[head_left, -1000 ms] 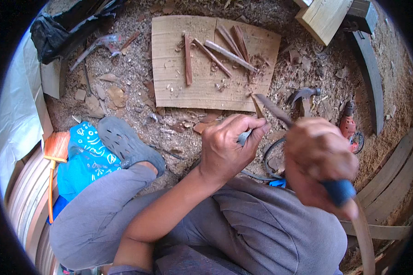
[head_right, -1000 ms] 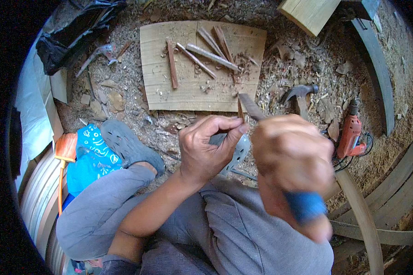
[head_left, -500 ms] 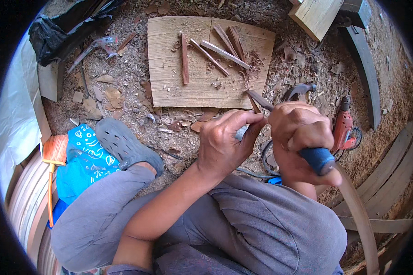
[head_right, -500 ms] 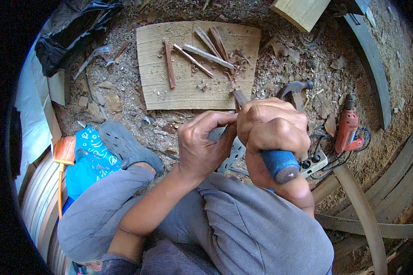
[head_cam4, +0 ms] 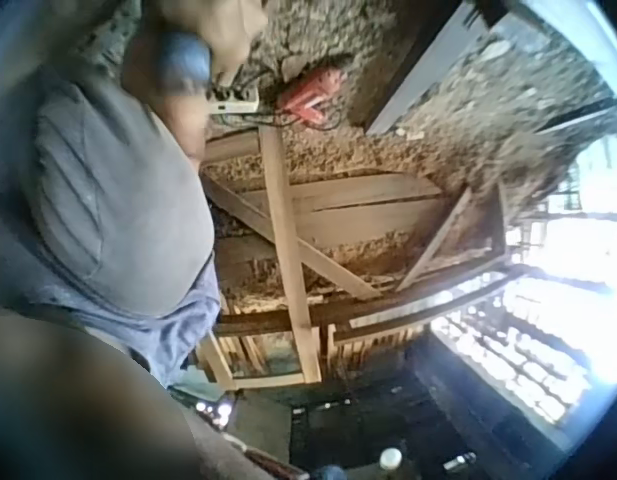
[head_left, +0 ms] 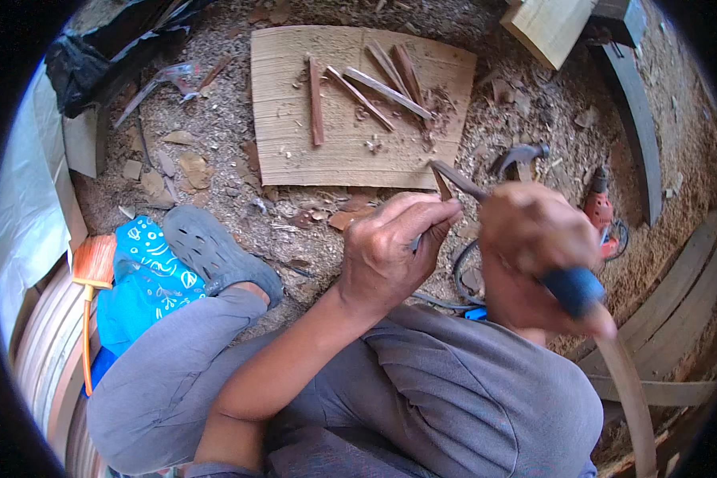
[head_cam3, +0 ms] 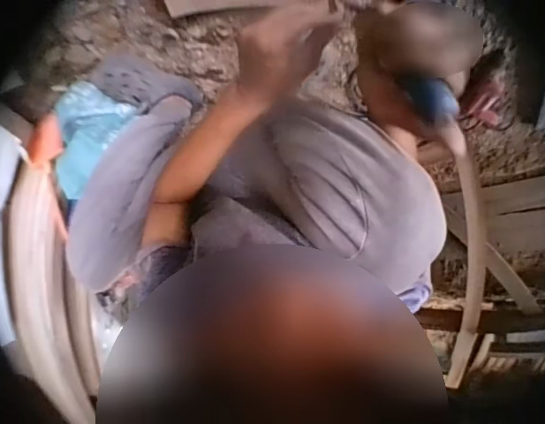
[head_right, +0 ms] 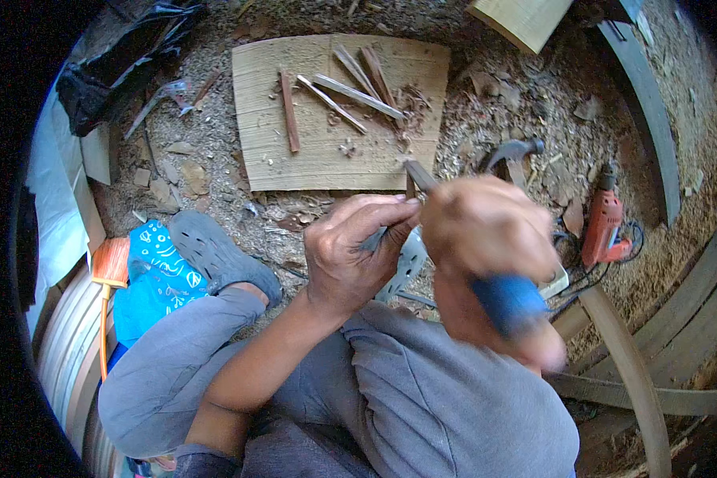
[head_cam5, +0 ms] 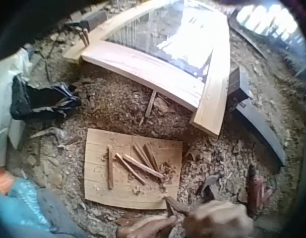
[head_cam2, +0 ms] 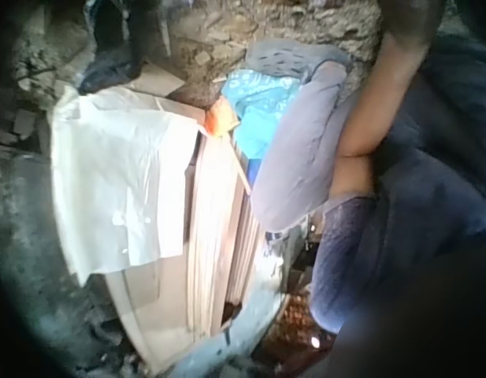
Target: The recorder uses a hand chisel to shave and shape a small piece of wood on a cardboard surface in a workshop.
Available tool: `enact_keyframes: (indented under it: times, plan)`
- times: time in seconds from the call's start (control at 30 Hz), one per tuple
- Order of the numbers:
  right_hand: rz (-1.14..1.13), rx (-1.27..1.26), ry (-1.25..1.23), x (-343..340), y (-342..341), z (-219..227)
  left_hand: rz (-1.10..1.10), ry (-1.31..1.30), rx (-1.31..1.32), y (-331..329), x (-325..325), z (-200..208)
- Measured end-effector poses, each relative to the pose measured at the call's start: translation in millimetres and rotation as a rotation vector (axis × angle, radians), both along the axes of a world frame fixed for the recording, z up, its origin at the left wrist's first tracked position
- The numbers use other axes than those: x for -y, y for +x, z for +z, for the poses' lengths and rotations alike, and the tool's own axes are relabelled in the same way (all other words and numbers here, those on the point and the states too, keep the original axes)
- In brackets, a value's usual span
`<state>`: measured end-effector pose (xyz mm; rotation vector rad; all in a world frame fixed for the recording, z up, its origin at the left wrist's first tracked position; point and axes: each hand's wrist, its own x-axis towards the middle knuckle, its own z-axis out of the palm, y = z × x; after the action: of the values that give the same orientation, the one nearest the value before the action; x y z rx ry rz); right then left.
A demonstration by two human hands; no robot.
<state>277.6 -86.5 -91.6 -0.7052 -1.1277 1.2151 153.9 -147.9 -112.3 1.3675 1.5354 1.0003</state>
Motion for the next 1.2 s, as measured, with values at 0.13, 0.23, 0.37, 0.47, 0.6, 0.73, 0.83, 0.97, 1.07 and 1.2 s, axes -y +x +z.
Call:
enact_keyframes:
  times: [0.13, 0.23, 0.37, 0.47, 0.6, 0.73, 0.83, 0.97, 1.07, 1.2]
  plan:
    - [0.163, 0.005, 0.015, -9, 8, 27, 0.035, 0.028, 0.008, -1, 3, -6]
    - [0.041, 0.038, -0.140, -10, 5, 10, 0.024, -0.018, -0.016, 1, 2, -4]
    - [0.063, -0.136, 0.012, -17, 10, 36, 0.053, 0.005, -0.029, 5, 8, -3]
    - [0.031, 0.144, -0.150, -4, 3, 9, 0.022, -0.023, -0.005, 4, 3, -1]
    - [0.153, 0.014, 0.001, -8, 15, 33, 0.042, -0.001, -0.038, 2, 6, -3]
    - [0.025, 0.103, -0.139, 4, 5, 1, -0.009, 0.012, -0.008, 1, -1, -3]
    - [0.110, -0.103, 0.006, 0, 10, 22, 0.038, 0.047, -0.011, -1, 11, -9]
    - [-0.007, 0.239, -0.116, 6, 5, 0, 0.006, 0.015, -0.002, 1, 7, -7]
    - [-0.007, 0.037, -0.030, -5, 12, 11, 0.041, 0.026, 0.004, 2, 7, -9]
    - [-0.044, -0.005, -0.025, -7, 20, 34, 0.038, -0.004, 0.009, 0, 10, -6]
